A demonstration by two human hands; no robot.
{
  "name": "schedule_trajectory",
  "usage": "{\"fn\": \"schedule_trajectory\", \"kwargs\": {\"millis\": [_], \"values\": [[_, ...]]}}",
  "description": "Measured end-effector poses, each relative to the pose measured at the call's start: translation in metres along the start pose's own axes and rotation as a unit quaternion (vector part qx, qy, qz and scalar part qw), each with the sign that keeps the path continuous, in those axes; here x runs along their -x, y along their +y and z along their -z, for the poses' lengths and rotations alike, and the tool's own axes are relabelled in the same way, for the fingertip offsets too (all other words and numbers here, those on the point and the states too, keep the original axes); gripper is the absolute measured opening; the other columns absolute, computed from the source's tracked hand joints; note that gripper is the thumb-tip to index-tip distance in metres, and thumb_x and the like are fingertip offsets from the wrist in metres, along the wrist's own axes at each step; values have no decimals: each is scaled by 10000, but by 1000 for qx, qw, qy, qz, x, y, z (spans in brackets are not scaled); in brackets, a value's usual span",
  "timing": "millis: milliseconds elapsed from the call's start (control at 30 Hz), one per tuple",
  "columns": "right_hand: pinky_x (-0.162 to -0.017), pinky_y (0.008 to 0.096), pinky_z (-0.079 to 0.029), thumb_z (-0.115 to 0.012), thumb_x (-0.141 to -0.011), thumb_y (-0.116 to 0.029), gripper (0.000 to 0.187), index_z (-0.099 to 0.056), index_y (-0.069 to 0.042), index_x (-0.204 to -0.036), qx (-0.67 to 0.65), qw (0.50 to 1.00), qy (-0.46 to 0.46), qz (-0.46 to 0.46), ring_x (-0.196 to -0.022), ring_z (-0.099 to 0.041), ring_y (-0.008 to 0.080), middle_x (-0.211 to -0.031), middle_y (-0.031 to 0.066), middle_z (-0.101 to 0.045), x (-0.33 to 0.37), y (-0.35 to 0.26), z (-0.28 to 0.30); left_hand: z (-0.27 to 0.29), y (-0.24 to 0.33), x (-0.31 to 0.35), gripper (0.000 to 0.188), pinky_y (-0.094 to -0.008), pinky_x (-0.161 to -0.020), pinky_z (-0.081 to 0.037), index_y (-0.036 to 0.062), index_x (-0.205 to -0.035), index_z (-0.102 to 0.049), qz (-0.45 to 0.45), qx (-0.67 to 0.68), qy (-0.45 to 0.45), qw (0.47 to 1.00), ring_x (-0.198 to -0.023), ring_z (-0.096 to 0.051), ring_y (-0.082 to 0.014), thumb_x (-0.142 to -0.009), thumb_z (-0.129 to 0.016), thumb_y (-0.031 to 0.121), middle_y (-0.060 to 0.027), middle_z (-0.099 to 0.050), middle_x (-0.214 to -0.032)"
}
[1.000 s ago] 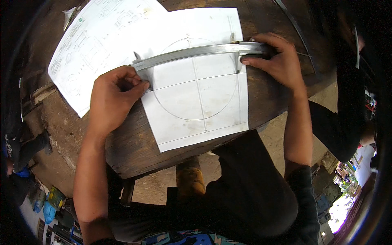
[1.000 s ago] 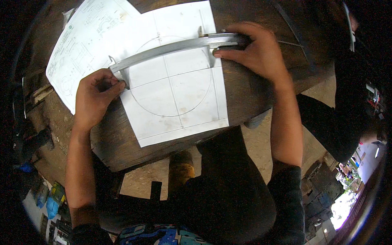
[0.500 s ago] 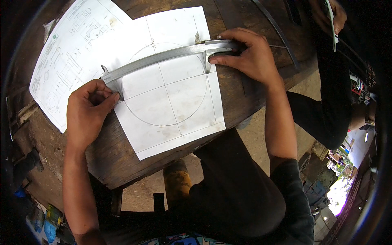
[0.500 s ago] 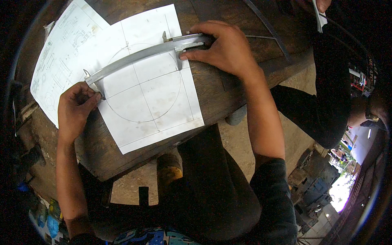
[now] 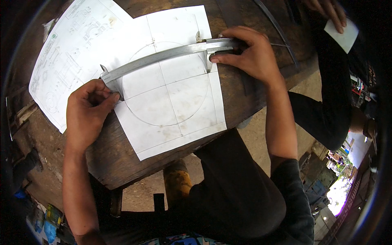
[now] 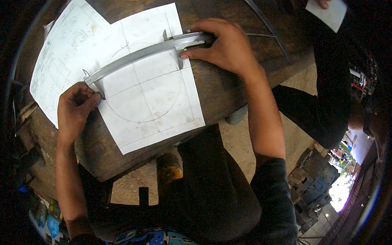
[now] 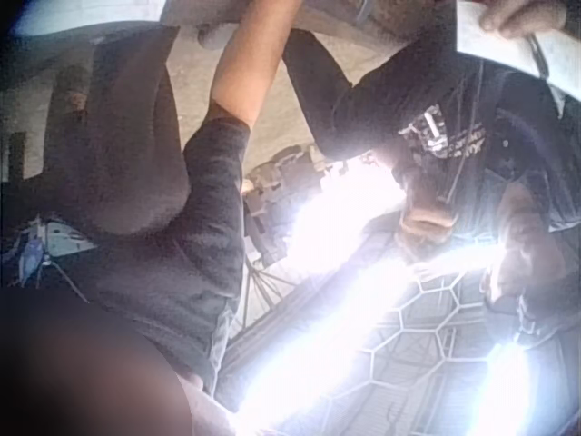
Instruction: The person uses a compass and caliper to draw circles and arcs on a sheet of paper. They adjust the compass, draw arcs, measure with a caliper, and continue drawing geometric shapes on the paper.
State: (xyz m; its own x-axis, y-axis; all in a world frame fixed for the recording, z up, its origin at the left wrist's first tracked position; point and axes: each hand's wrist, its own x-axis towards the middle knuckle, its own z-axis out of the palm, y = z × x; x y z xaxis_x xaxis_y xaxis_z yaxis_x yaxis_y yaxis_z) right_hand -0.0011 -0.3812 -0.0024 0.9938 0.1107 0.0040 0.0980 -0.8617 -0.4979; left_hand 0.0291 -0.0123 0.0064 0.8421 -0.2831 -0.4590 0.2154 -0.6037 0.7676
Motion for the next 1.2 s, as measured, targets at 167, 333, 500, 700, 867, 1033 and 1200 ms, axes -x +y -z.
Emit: {"fn": "schedule_trajectory", "kwargs": {"millis": [167,333,500,700,867,1033,1200], "values": [[-845,352,-563,-970,-600,-304,594,-750,-37,-1083,-5,1000,8,0,-947,-709,215,-1038,85,-738,1,1,0,0,-2,-1,122,-242,-656,-492,17,-892,-670,-8,-14,-4,1000,-689,-571,-63,-846,-783,15,8,-639,-769],[-798,339,-567,-968,-615,-288,583,-742,-23,-1082,-21,1000,1,-3,-904,-706,199,-1005,81,-729,6,6,-4,1,-4,2,107,-244,-645,-481,16,-862,-664,-16,-48,-5,999,-688,-562,-63,-845,-769,8,8,-634,-755],[-841,427,-554,-922,-665,-389,587,-723,-77,-1121,-27,999,-23,-28,-964,-707,310,-1074,134,-716,6,-2,2,-4,4,3,122,-282,-604,-463,-6,-841,-637,-44,-38,15,998,-652,-530,-84,-845,-757,11,-9,-605,-716],[-876,427,-546,-868,-762,-312,578,-658,-98,-1257,-23,998,-60,-12,-1044,-692,315,-1212,152,-690,-9,-44,50,17,29,3,145,-249,-558,-443,32,-839,-597,76,132,-21,988,-607,-555,-73,-877,-737,32,14,-581,-708],[-876,339,-538,-830,-834,-194,479,-656,-46,-1255,-95,984,-132,-79,-1013,-696,211,-1125,104,-719,0,-84,97,64,41,-9,146,-254,-635,-458,27,-1072,-658,-45,355,3,934,-702,-574,-86,-966,-649,127,-29,-646,-905],[-734,257,-471,-804,-884,-184,375,-657,-30,-1192,-156,973,-3,-168,-824,-565,86,-936,7,-652,-1,-110,108,16,20,25,617,-502,-1134,-361,191,-1421,-573,-273,-325,34,905,-1370,-445,-324,-839,-773,233,-108,-440,-1538],[-686,246,-454,-768,-915,-141,344,-623,-14,-1200,-220,962,119,-109,-793,-556,73,-903,3,-645,15,-118,124,-30,9,59,656,-502,-1068,-374,187,-1445,-561,-223,-429,8,875,-1348,-430,-359,-859,-740,422,-149,-427,-1518]]}}
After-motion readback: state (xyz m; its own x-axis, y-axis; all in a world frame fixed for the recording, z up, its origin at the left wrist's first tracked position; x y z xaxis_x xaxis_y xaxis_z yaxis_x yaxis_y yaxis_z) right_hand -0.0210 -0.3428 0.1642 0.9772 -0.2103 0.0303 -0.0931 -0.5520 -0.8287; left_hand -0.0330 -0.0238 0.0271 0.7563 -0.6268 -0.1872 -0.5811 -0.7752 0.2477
